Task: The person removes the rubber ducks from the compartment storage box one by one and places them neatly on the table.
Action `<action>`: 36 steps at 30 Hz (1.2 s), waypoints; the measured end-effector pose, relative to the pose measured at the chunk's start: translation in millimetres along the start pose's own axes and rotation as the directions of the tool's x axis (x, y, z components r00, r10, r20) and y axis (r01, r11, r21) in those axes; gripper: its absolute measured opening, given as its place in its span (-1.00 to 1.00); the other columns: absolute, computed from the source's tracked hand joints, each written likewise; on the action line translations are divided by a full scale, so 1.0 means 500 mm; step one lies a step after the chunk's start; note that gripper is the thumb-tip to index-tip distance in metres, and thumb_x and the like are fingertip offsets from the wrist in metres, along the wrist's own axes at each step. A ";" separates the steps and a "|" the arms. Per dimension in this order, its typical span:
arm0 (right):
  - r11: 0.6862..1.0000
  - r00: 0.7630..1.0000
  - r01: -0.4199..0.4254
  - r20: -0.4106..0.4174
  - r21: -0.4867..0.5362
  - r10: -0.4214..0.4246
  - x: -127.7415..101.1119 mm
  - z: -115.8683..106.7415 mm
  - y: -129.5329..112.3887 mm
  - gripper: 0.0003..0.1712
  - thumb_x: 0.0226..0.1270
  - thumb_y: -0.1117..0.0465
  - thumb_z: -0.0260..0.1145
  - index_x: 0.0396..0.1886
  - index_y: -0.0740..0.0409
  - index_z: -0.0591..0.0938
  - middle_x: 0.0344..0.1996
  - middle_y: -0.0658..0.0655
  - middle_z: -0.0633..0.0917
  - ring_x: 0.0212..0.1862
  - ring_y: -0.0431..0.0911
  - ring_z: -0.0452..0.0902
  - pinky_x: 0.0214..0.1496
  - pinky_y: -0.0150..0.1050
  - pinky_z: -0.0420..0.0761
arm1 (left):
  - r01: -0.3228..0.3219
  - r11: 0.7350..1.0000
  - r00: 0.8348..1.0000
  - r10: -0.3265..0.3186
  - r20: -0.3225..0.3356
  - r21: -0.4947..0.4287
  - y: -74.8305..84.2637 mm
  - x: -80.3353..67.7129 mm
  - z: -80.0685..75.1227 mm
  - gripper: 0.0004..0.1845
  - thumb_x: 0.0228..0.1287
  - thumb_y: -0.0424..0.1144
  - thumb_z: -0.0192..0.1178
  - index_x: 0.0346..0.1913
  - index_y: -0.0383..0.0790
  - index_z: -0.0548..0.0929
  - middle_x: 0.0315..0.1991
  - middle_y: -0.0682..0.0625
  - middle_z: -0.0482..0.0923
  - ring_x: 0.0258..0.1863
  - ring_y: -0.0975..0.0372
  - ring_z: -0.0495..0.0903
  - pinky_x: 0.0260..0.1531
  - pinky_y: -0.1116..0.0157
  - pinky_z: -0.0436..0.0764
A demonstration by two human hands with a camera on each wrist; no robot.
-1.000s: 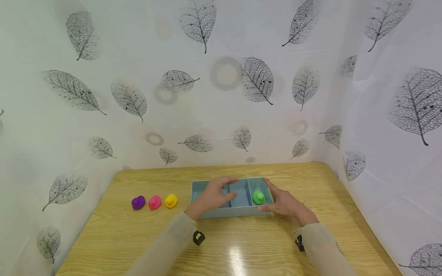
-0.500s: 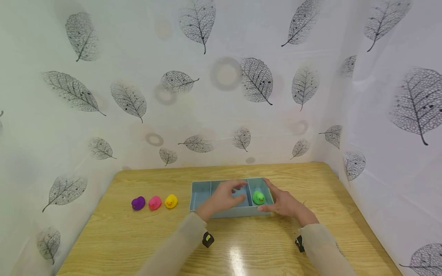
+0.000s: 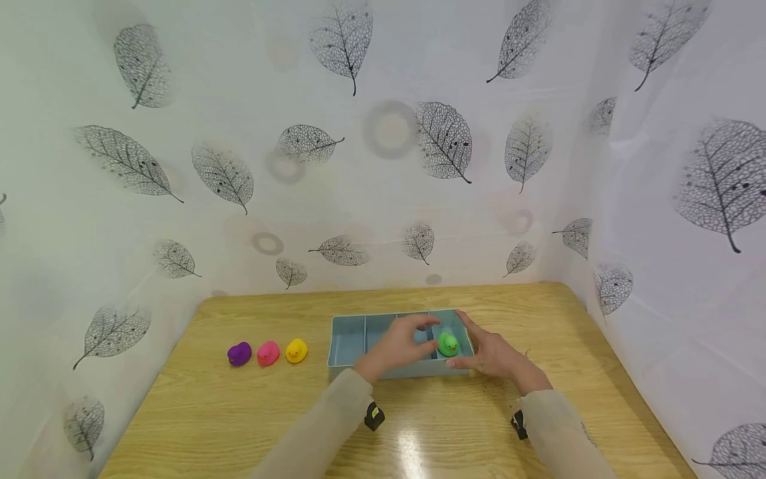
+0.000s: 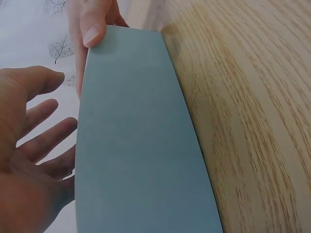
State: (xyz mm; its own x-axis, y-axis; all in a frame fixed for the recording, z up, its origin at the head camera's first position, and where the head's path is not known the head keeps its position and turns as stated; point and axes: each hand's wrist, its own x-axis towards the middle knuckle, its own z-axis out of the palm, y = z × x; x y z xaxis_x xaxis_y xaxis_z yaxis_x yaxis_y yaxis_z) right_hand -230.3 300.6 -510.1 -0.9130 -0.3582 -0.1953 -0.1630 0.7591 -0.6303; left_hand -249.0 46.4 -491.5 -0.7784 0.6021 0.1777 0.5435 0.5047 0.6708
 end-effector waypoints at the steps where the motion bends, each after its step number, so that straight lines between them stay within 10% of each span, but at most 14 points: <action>1: 1.000 1.000 0.000 0.002 0.001 0.000 0.000 0.000 0.001 0.34 0.34 -0.26 0.47 0.75 -0.30 -0.29 -0.60 0.07 0.47 -0.63 -0.17 0.14 -0.40 -0.19 0.35 | 0.013 1.000 1.000 -0.013 0.009 0.000 0.001 0.002 0.002 -0.51 0.50 -0.16 0.28 0.41 -0.17 0.58 0.37 -0.02 0.62 0.31 0.09 0.64 0.29 0.25 0.63; 36: 1.000 1.000 0.000 0.013 0.013 0.000 -0.002 -0.002 0.005 0.34 0.34 -0.25 0.47 0.75 -0.26 -0.29 -0.75 -0.08 0.37 -0.69 -0.22 0.19 -0.49 -0.27 0.44 | 0.160 0.980 0.974 -0.176 0.141 0.119 0.006 0.071 0.055 -0.55 0.35 -0.15 0.46 0.27 -0.06 0.71 0.32 0.05 0.63 0.31 0.24 0.56 0.20 0.31 0.63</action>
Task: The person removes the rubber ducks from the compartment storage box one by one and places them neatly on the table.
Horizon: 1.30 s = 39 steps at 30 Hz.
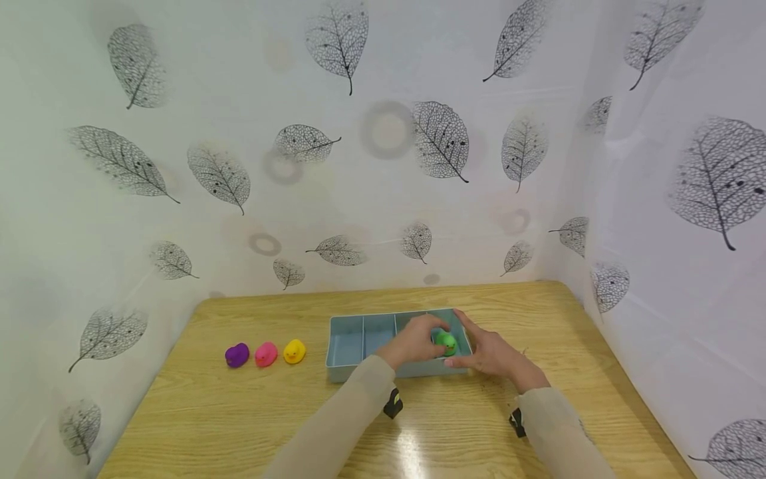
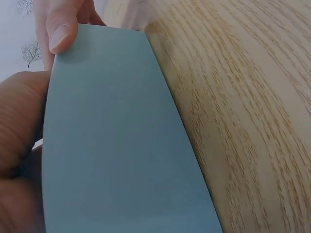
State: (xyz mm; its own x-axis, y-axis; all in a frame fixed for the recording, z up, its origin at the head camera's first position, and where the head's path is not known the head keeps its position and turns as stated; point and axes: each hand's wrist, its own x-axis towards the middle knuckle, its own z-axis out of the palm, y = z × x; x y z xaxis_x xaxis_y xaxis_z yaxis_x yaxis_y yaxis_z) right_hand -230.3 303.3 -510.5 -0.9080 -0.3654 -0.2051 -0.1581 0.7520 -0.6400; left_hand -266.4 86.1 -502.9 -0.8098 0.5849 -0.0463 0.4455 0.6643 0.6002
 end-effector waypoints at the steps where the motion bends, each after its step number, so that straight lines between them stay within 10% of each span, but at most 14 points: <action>1: 1.000 1.000 -0.003 -0.001 0.002 0.003 0.000 0.000 0.000 0.34 0.34 -0.25 0.47 0.75 -0.26 -0.29 -0.75 -0.08 0.37 -0.69 -0.21 0.18 -0.49 -0.27 0.43 | 0.010 1.000 1.000 -0.010 0.003 0.003 0.001 0.001 0.001 -0.55 0.34 -0.15 0.46 0.26 -0.06 0.71 0.32 0.05 0.63 0.28 0.25 0.56 0.15 0.34 0.63; 24: 0.999 1.000 -0.017 -0.003 0.028 0.017 -0.003 0.006 -0.002 0.36 0.31 -0.26 0.49 0.75 -0.32 -0.31 -0.76 -0.07 0.40 -0.68 -0.22 0.10 -0.41 -0.23 0.43 | 0.130 0.991 0.992 -0.130 0.006 0.025 0.026 0.009 0.010 -0.64 0.31 -0.16 0.48 0.15 -0.07 0.78 0.14 0.07 0.65 -0.17 0.33 0.51 -0.25 0.43 0.56; 39: 0.999 1.000 -0.020 -0.006 0.045 0.021 -0.001 0.004 -0.005 0.37 0.30 -0.24 0.51 0.74 -0.33 -0.30 -0.75 -0.03 0.43 -0.67 -0.20 0.12 -0.41 -0.21 0.43 | 0.106 0.994 0.994 -0.106 0.001 0.025 0.023 0.014 0.011 -0.72 0.34 -0.17 0.46 0.09 -0.04 0.80 0.08 0.08 0.65 -0.11 0.35 0.53 -0.19 0.44 0.58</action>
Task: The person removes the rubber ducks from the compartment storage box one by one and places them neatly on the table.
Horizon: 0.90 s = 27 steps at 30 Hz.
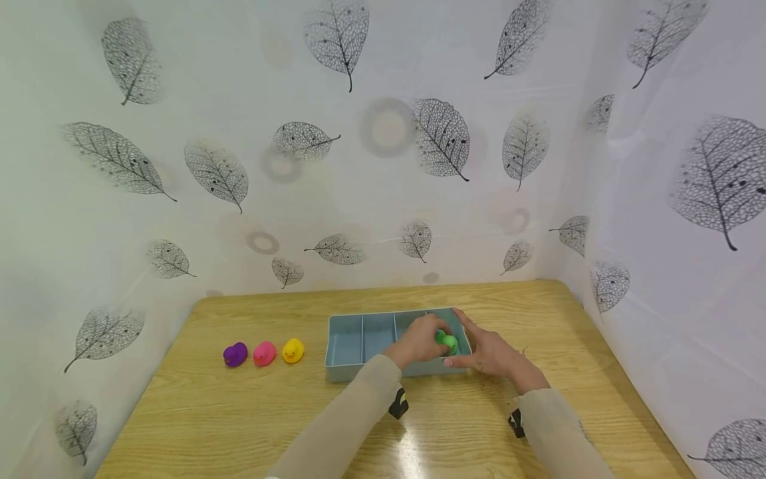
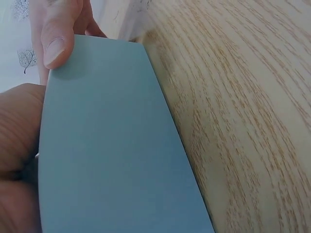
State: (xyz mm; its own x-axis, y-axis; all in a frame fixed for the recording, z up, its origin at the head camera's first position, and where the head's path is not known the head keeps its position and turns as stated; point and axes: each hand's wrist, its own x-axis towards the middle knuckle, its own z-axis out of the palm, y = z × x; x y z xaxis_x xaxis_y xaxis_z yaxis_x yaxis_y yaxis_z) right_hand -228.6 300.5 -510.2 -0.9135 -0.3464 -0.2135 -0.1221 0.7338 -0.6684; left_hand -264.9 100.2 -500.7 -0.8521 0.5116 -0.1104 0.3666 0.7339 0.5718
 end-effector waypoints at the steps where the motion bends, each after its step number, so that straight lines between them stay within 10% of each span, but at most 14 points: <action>1: 1.000 1.000 -0.003 0.002 0.003 0.003 0.000 0.000 0.000 0.37 0.30 -0.24 0.51 0.74 -0.33 -0.30 -0.75 -0.03 0.43 -0.67 -0.20 0.13 -0.41 -0.22 0.43 | -0.003 1.000 1.000 0.003 0.003 0.003 0.000 0.000 0.000 -0.72 0.35 -0.16 0.46 0.09 -0.04 0.80 0.07 0.08 0.65 -0.10 0.35 0.53 -0.19 0.44 0.58; 27: 0.999 1.000 0.001 0.007 -0.038 0.000 -0.001 0.000 -0.003 0.36 0.33 -0.24 0.48 0.75 -0.28 -0.31 -0.56 0.13 0.58 -0.57 -0.13 0.33 -0.25 -0.14 0.46 | -0.107 0.988 0.994 0.111 0.024 -0.108 -0.014 -0.016 -0.057 -0.67 0.38 -0.05 0.44 0.16 0.07 0.76 0.26 0.08 0.68 0.08 0.27 0.66 -0.01 0.32 0.69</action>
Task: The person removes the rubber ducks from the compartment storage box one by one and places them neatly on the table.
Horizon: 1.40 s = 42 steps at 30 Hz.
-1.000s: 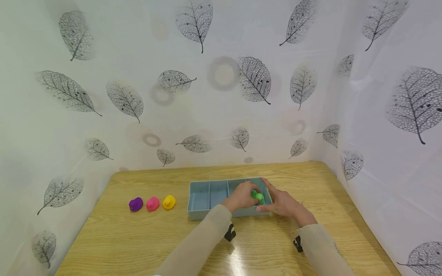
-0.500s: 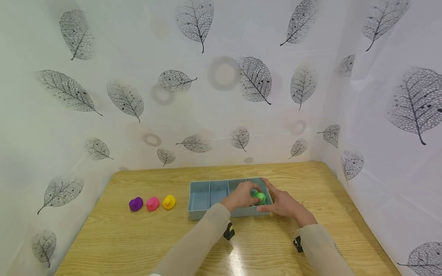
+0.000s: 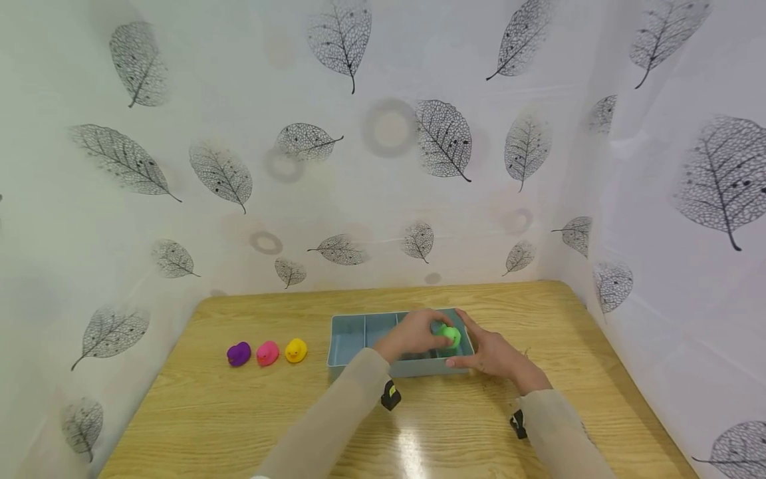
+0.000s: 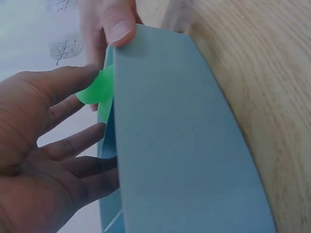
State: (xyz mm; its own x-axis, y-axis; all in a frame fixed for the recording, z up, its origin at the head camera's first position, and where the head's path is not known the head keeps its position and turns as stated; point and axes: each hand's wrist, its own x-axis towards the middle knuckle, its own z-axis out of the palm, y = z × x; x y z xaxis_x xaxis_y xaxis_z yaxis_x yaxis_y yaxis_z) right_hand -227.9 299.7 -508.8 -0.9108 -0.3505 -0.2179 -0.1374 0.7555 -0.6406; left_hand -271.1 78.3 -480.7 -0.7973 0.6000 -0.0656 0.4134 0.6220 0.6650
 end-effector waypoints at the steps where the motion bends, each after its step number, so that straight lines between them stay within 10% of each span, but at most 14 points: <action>1: 1.000 1.000 0.001 -0.005 -0.010 -0.001 0.000 0.000 0.000 0.36 0.33 -0.24 0.49 0.75 -0.27 -0.30 -0.48 0.17 0.63 -0.52 -0.12 0.38 -0.22 -0.13 0.49 | -0.006 1.000 1.000 0.006 0.000 -0.023 -0.001 -0.002 -0.004 -0.68 0.39 -0.06 0.43 0.15 0.05 0.76 0.25 0.05 0.68 0.06 0.24 0.68 -0.04 0.30 0.71; 11: 0.999 1.000 0.018 -0.024 -0.051 -0.019 0.001 0.000 0.003 0.35 0.32 -0.26 0.48 0.75 -0.27 -0.29 -0.02 0.44 0.69 -0.33 -0.05 0.56 -0.12 -0.07 0.56 | -0.071 0.981 0.996 0.060 -0.064 -0.179 -0.009 -0.016 -0.035 -0.74 0.38 -0.13 0.43 0.07 -0.06 0.75 0.03 0.02 0.72 -0.14 0.32 0.66 -0.27 0.44 0.67; 16: 0.997 0.999 0.029 -0.036 -0.076 -0.031 -0.003 -0.001 -0.001 0.35 0.32 -0.28 0.47 0.76 -0.24 -0.27 0.44 0.67 0.36 0.03 0.16 0.68 0.00 0.08 0.66 | -0.102 0.948 0.990 0.067 -0.121 -0.303 -0.010 -0.029 -0.048 -0.69 0.35 -0.24 0.43 0.11 -0.17 0.75 0.15 -0.08 0.70 0.07 0.07 0.75 -0.17 0.43 0.74; 23: 0.998 1.000 0.015 -0.026 -0.055 -0.017 -0.003 -0.001 -0.003 0.36 0.31 -0.28 0.48 0.76 -0.27 -0.28 0.40 0.64 0.43 -0.20 0.05 0.64 -0.11 -0.04 0.59 | -0.115 0.900 0.979 0.032 -0.201 -0.420 -0.022 -0.042 -0.058 -0.66 0.31 -0.23 0.42 0.13 -0.14 0.75 0.17 -0.08 0.70 -0.07 0.18 0.75 -0.28 0.36 0.76; 36: 0.996 0.999 0.027 -0.042 -0.081 -0.030 -0.002 0.000 -0.001 0.36 0.30 -0.31 0.47 0.75 -0.30 -0.28 0.49 0.65 0.31 0.21 0.39 0.64 0.07 0.18 0.68 | -0.152 0.852 0.947 -0.019 -0.320 -0.501 -0.060 -0.062 -0.071 -0.66 0.30 -0.23 0.37 0.11 -0.19 0.79 0.11 -0.13 0.66 -0.24 0.28 0.69 -0.38 0.35 0.69; 42: 0.995 0.998 0.035 -0.053 -0.090 -0.040 -0.004 0.000 -0.004 0.38 0.29 -0.31 0.48 0.76 -0.27 -0.28 0.49 0.66 0.29 0.24 0.45 0.60 0.06 0.17 0.68 | -0.166 0.754 0.946 -0.061 -0.319 -0.636 -0.077 -0.072 -0.084 -0.62 0.34 -0.36 0.33 0.20 -0.32 0.72 0.18 -0.23 0.63 -0.17 -0.08 0.80 -0.13 0.01 0.83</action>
State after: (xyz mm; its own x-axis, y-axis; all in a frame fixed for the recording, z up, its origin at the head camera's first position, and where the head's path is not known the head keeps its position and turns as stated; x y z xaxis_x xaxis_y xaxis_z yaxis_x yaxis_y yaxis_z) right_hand -225.9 299.2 -507.1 -0.9240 -0.3505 -0.1526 -0.2038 0.7893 -0.5791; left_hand -276.9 11.3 -472.7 -0.9195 0.3692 0.1353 0.1647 0.0493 0.9851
